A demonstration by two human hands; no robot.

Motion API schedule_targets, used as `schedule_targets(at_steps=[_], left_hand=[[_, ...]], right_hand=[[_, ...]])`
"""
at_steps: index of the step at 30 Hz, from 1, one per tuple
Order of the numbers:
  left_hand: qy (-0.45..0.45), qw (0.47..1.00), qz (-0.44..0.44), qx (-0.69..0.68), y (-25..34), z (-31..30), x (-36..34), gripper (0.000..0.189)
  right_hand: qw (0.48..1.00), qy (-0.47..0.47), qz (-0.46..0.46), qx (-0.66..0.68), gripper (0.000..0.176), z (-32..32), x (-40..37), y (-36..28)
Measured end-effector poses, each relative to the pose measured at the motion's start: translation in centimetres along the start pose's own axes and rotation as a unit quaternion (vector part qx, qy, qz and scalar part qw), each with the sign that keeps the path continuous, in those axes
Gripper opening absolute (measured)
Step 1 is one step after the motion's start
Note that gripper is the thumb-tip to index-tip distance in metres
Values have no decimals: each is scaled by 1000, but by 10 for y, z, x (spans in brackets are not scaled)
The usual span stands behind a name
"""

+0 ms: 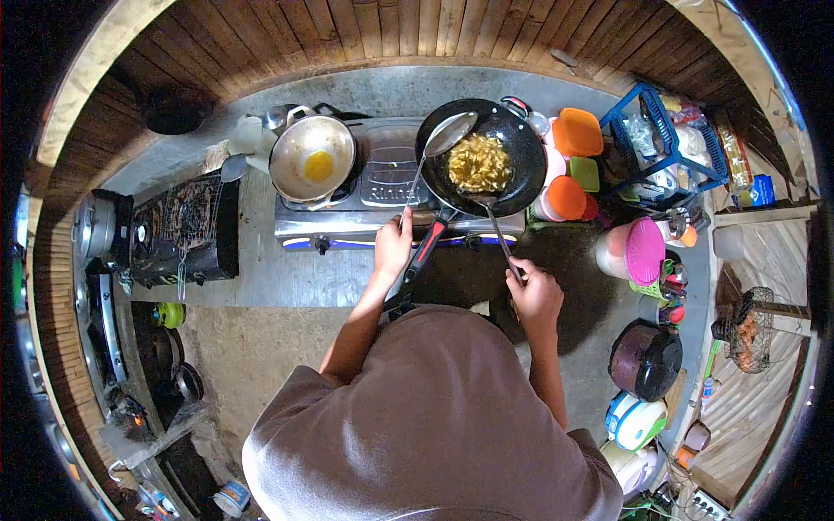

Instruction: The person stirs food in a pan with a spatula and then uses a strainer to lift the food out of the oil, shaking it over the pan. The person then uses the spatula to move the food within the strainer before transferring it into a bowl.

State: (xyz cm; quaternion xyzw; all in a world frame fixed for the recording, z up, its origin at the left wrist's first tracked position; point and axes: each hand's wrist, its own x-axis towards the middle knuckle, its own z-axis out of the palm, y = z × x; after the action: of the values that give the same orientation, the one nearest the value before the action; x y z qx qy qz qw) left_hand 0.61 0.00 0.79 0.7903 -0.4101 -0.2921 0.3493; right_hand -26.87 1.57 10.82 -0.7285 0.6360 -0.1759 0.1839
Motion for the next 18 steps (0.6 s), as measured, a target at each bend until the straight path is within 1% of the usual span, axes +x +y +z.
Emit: schedule_targets(at_steps=[2,3,5,8,11,14,15,16,18], left_hand=[[16,1000,12,6,-4,3,4,64],[8,1000,-2,4,1,0,5,64],[9,1000,-5,-2,-6,5,12,65],[7,1000,-11,-12,-5,9,20,66],[11,1000,-19,6,-6,10,24,65],[20,999,-4,33,16,-2,20,63],[21,999,-8,33,16,0,21,63],[21,999,2,30,15,0,23,61],[23,999,7,28,13,3,27,60]], right_hand=[[1000,1,1,-2,23,-2,1,2],[1000,2,0,-2,23,-3,2,1],[1000,-11,15,-21,24,-4,6,0],[999,-17,11,-38,24,6,15,8],[999,-18,28,-39,23,13,31,6],[998,-12,39,-56,23,25,52,6],[999,2,15,-37,23,29,61,8],[999,-1,13,-38,23,33,70,9],[998,13,-18,-59,22,38,87,7]])
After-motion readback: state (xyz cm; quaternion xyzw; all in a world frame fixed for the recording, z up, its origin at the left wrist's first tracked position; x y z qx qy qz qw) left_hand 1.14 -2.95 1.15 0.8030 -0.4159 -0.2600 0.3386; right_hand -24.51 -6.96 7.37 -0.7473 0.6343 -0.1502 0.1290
